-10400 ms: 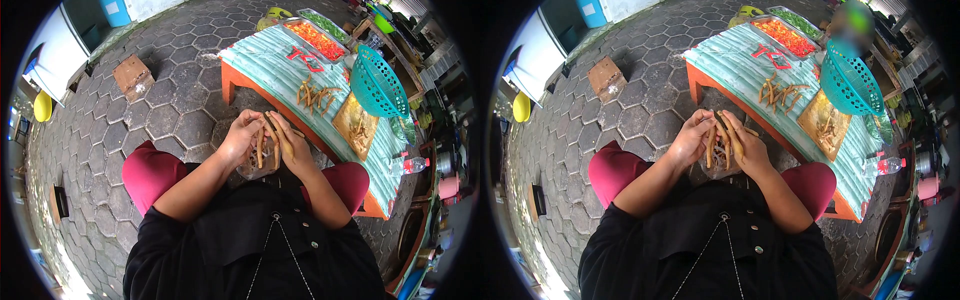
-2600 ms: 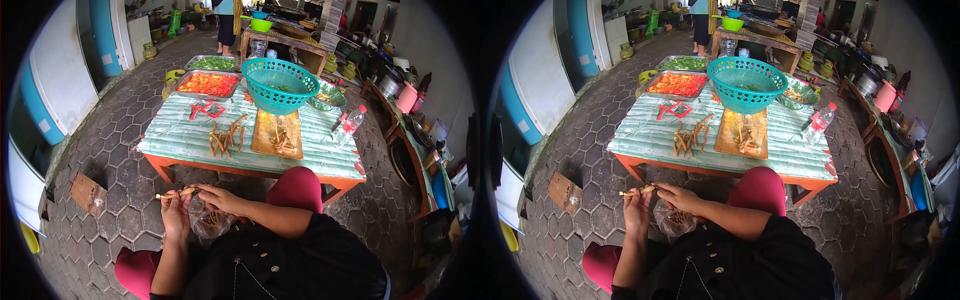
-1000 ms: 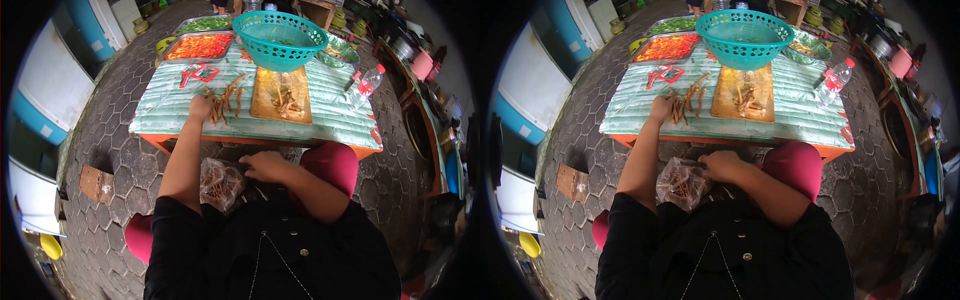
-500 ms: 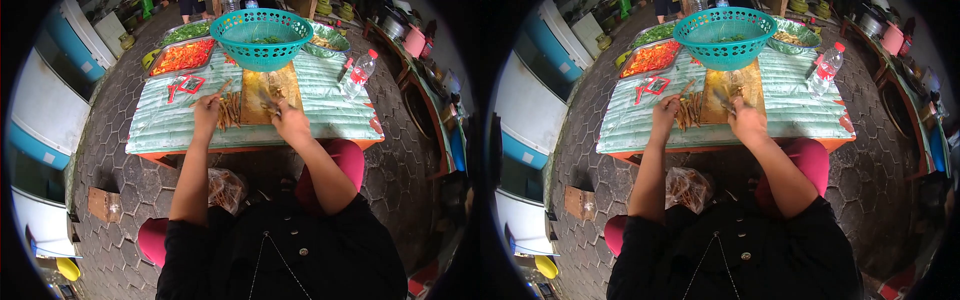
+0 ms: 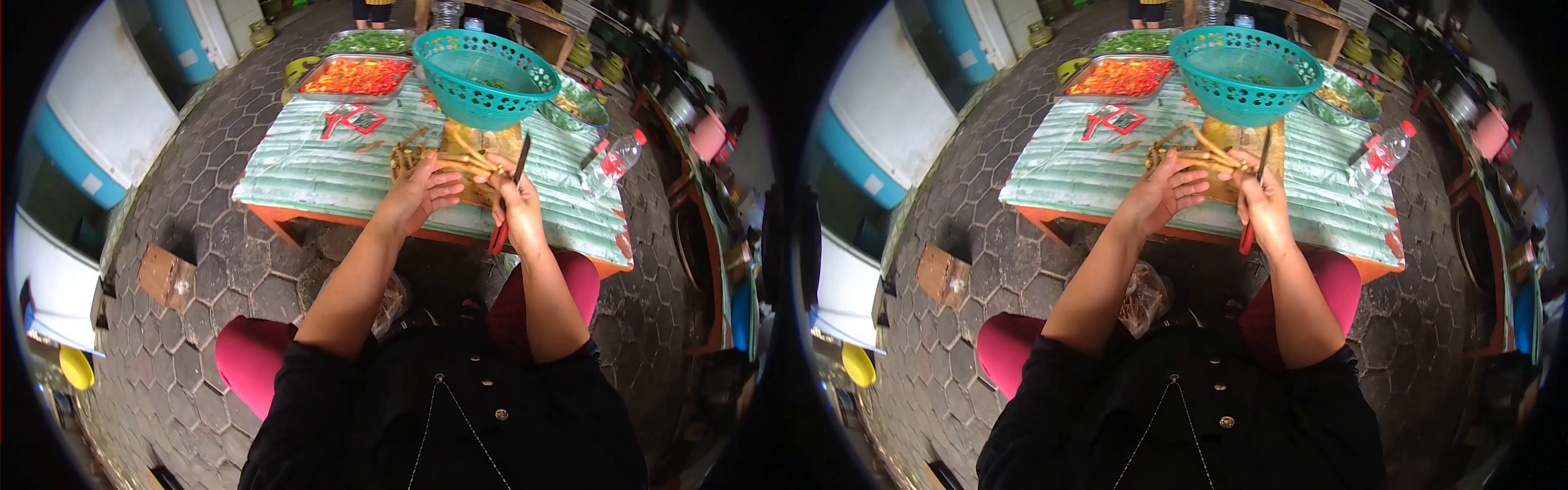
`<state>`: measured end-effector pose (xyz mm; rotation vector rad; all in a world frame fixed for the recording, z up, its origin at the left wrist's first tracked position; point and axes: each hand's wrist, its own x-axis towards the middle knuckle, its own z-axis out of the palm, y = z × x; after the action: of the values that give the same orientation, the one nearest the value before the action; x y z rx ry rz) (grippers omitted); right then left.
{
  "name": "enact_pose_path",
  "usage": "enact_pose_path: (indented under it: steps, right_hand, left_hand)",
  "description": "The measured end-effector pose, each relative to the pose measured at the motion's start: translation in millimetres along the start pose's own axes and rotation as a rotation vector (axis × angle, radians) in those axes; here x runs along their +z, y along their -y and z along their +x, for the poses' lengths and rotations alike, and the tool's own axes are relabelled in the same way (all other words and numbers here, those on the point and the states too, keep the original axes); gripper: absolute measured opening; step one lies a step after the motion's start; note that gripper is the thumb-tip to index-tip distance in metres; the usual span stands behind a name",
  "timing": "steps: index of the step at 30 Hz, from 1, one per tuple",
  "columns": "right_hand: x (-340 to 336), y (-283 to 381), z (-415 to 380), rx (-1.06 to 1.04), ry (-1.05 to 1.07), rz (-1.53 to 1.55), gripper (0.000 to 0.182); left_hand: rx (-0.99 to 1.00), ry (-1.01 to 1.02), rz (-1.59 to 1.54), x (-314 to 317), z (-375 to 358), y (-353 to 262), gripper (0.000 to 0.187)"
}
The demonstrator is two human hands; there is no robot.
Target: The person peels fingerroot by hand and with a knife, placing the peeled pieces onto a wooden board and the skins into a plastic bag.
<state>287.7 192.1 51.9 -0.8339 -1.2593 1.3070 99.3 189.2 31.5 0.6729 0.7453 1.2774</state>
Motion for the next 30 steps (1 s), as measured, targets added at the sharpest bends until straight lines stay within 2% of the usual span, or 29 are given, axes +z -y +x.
enact_pose_path:
  steps: [2,3,5,7,9,11,14,16,17,19,20,21,23,25,27,28,30]
  right_hand:
    - [6,-6,-6,-0.006,0.155,-0.118,0.035]
    - [8,-7,-8,-0.003,0.174,-0.117,0.035]
    - [12,-8,-11,0.023,0.171,-0.105,0.035]
    - [10,-6,-8,0.023,0.15,-0.087,0.035]
    - [6,-3,-2,-0.034,-0.004,-0.023,0.034]
    - [0,-6,8,-0.001,-0.083,-0.015,0.034]
    - [-7,-23,15,0.068,-0.166,-0.08,0.038]
    - [-7,-29,13,0.224,-0.202,-0.548,0.043]
    - [-9,-44,15,0.225,-0.194,-0.551,0.043]
    - [10,-47,7,-0.583,-0.337,-1.138,0.05]
    - [12,-44,0,-0.341,-0.21,-1.019,0.054]
    - [24,-43,-7,-0.343,-0.199,-1.023,0.054]
    - [44,-45,-19,-0.472,0.039,-0.797,0.054]
    - [78,-15,-61,-0.126,0.308,-0.626,0.054]
    - [94,-21,-80,-0.209,0.523,-0.625,0.054]
    - [102,-23,-88,-0.197,0.528,-0.623,0.054]
    - [115,-24,-98,-0.33,0.617,-0.649,0.053]
  left_hand:
    - [-0.014,-0.051,-0.125,-7,-6,-3,0.038]
    - [-0.001,-0.066,-0.13,-16,-8,-2,0.038]
    - [0.167,-0.033,-0.162,-42,-13,-4,0.027]
    - [0.203,-0.117,-0.219,-49,-32,-17,0.02]
    - [0.271,-0.284,-0.177,-53,-51,-29,0.019]
    - [0.282,-0.297,-0.132,-60,-69,-37,0.013]
    - [0.307,-0.243,0.087,-54,-103,-49,0.022]
    - [0.296,-0.253,0.143,-53,-121,-52,0.024]
    - [0.283,-0.253,0.2,-53,-128,-52,0.027]
    - [0.268,-0.309,0.259,-50,-143,-50,0.028]
    - [0.272,-0.306,0.317,-50,-148,-47,0.028]
    - [0.276,-0.304,0.375,-51,-154,-43,0.028]
    - [0.302,-0.301,0.394,-56,-160,-32,0.027]
    - [0.279,-0.331,0.386,-50,-170,-24,0.028]
    - [0.246,-0.327,0.318,-49,-177,-18,0.028]
    - [0.235,-0.313,0.303,-51,-179,-13,0.027]
    - [0.251,-0.265,0.33,-57,-184,-7,0.025]
